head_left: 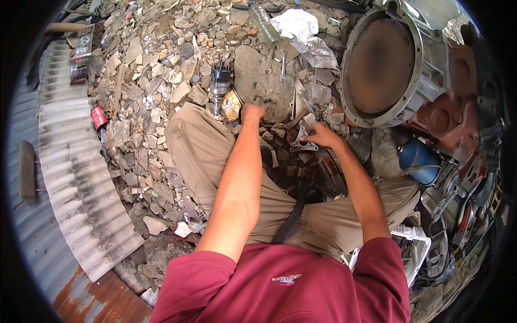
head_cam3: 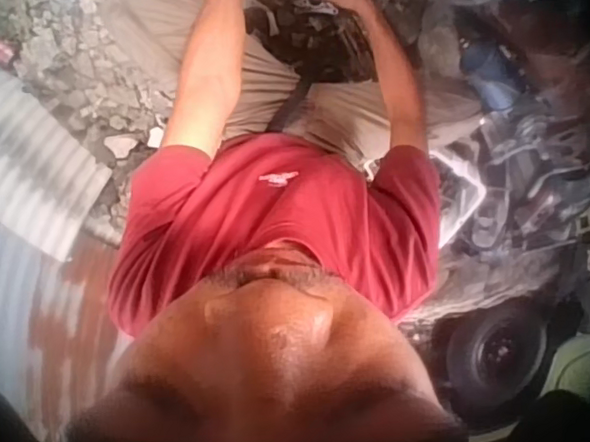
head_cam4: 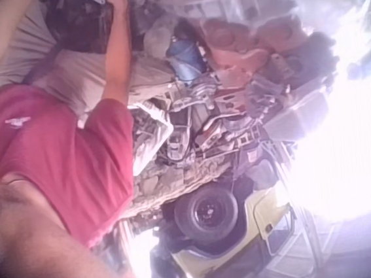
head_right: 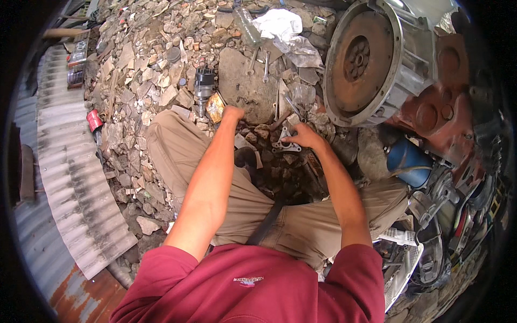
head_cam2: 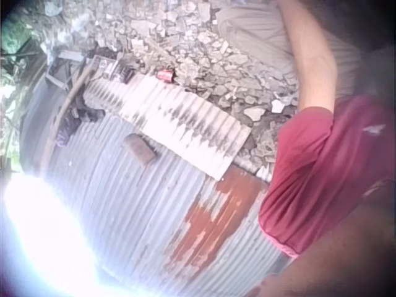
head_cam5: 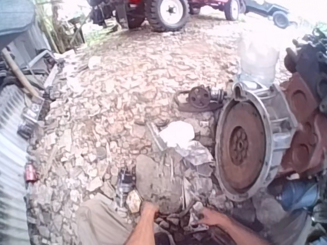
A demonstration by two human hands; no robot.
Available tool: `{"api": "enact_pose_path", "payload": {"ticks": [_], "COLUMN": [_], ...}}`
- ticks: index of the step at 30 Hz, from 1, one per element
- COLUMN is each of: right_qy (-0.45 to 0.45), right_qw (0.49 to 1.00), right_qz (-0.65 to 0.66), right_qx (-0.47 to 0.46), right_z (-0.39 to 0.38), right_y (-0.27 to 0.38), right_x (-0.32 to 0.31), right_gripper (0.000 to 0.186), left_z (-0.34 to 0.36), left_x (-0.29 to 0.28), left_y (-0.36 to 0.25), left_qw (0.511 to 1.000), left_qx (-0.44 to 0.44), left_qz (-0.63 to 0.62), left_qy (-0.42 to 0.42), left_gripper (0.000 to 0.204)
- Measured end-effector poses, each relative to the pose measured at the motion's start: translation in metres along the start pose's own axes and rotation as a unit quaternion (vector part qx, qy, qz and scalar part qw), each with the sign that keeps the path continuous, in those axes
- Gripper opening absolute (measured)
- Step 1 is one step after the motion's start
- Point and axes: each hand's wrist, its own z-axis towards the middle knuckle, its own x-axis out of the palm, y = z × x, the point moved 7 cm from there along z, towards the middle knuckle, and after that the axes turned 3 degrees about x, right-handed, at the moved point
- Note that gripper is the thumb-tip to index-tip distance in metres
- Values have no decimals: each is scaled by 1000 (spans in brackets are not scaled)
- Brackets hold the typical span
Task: The person sits on the ground and uses a screwdriver to adjust a black cylindrical engine component. They then pick up a metal engine part and attach it to a larger engine block, using a wrench to tighten bolts and secure the assembly.
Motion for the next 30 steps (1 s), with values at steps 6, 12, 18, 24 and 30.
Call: {"api": "enact_pose_path", "payload": {"ticks": [6,12,18,24,30], "right_qy": [-96,-209,-258,-214,-340], "right_qw": [995,977,926,873,905], "right_qz": [-37,-23,274,436,255], "right_qx": [13,35,22,38,-6], "right_z": [13,3,3,-32,-71], "right_y": [3,6,-43,-3,63], "right_x": [-6,-21,-29,-48,-79], "right_gripper": [62,51,24,28,28], "left_z": [-50,-28,-28,-71,-133], "left_x": [-36,-22,-21,-86,-130], "left_y": [-56,-60,-68,-89,-131], "left_qw": [972,946,924,914,746], "left_qx": [203,263,306,218,318], "left_qz": [-21,98,95,-305,-581], "left_qy": [-116,-162,-211,-159,67], "left_gripper": [33,29,26,20,19]}}
